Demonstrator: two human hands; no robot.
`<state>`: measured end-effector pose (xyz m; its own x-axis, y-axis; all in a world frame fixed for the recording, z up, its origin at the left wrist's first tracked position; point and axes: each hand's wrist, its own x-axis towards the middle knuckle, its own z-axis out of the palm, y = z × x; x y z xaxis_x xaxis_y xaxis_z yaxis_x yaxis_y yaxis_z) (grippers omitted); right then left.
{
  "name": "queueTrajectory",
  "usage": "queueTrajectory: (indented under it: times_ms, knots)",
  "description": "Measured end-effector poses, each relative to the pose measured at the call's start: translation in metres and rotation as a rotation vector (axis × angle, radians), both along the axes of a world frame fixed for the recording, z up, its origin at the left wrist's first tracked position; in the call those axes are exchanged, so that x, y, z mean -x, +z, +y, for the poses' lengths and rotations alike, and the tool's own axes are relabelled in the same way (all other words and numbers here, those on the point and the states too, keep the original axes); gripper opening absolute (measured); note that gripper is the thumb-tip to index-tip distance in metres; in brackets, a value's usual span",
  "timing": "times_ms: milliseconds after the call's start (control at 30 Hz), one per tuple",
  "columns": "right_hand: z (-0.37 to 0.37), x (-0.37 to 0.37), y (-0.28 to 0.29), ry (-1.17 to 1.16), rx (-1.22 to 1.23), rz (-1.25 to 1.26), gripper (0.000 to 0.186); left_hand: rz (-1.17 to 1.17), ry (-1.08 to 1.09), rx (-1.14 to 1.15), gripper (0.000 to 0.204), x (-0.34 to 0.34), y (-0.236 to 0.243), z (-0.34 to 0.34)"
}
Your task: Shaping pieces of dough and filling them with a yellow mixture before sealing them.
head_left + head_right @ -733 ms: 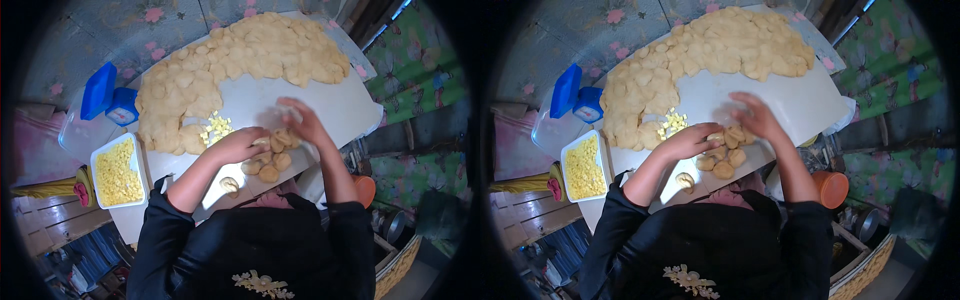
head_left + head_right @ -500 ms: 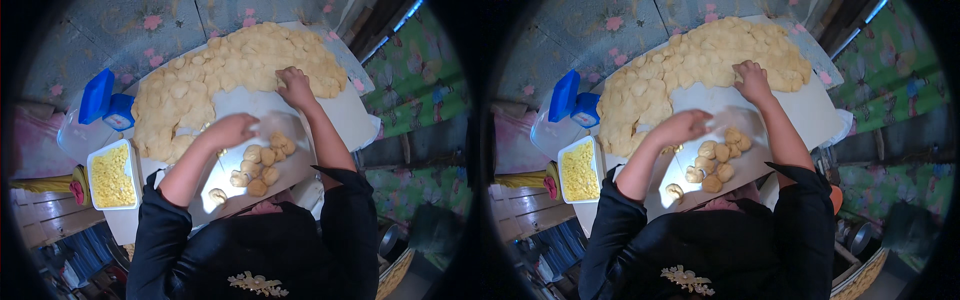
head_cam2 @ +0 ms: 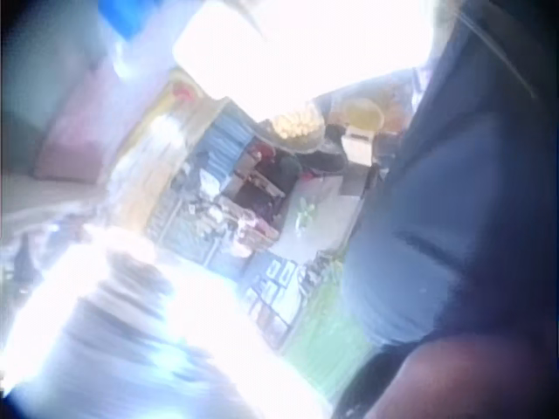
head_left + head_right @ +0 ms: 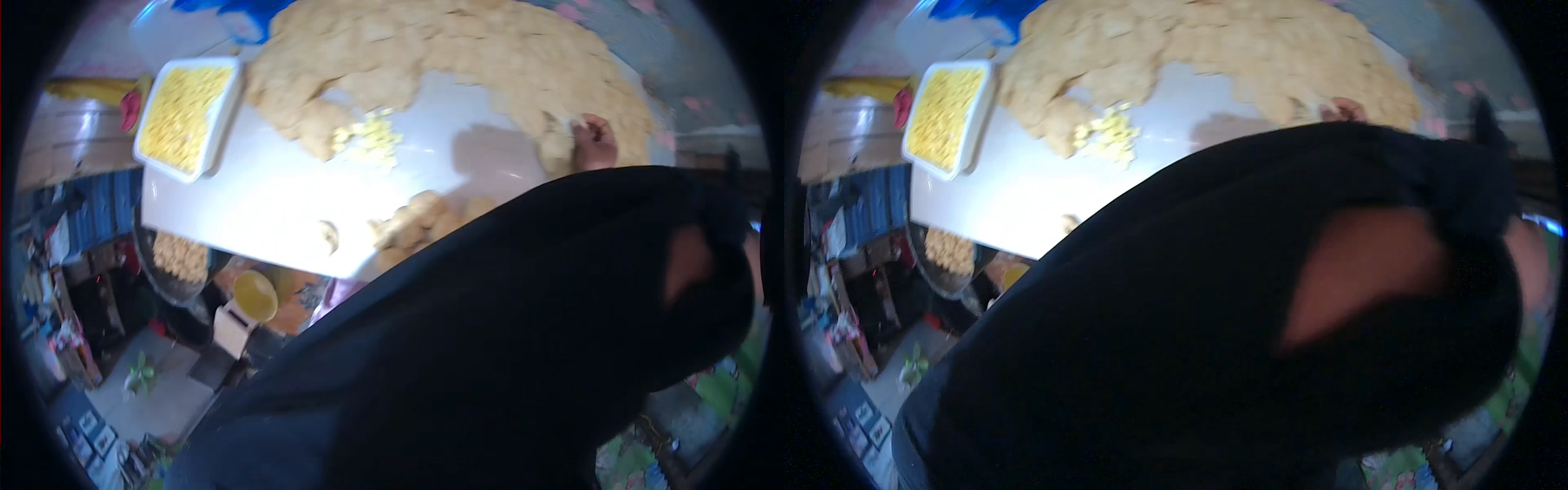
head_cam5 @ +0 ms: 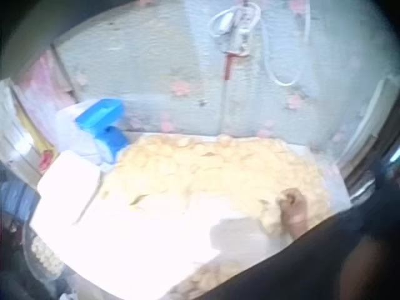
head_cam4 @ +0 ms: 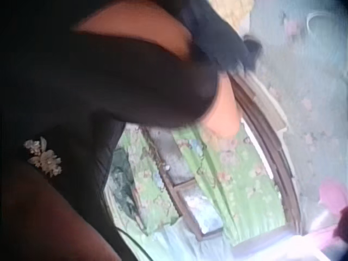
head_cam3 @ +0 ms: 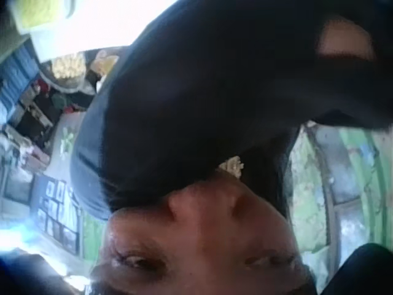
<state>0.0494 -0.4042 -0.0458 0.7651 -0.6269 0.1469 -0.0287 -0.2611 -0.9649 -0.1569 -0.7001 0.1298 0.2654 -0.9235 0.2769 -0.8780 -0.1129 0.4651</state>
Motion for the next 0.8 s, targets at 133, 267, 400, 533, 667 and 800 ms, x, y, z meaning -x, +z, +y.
queueTrajectory:
  times_ms: [133,267,400,533,667,800]
  knots:
    - [-0.096,0.140,-0.033,-0.308,-0.209,-0.070,0.025,0.071,-0.148,0.152,0.019,-0.031,-0.008,0.126]
    - [-0.026,0.115,0.062,-0.455,-0.549,-0.617,0.026,0.038,0.276,0.076,0.017,-0.259,-0.090,0.304]
    - [-0.014,0.074,0.109,0.608,-0.306,0.119,0.033,-0.131,0.424,-0.205,0.025,-0.303,-0.130,0.393]
    - [-0.048,-0.024,0.070,0.286,0.398,0.253,0.040,-0.236,0.545,0.005,0.025,-0.302,-0.133,0.410]
    - [-0.054,-0.068,0.038,0.272,0.784,0.168,0.037,-0.030,0.367,-0.108,0.024,-0.315,-0.128,0.424]
    - [-0.082,-0.063,0.026,0.290,0.069,0.265,0.035,0.431,0.551,-0.011,0.015,-0.339,-0.113,0.438]
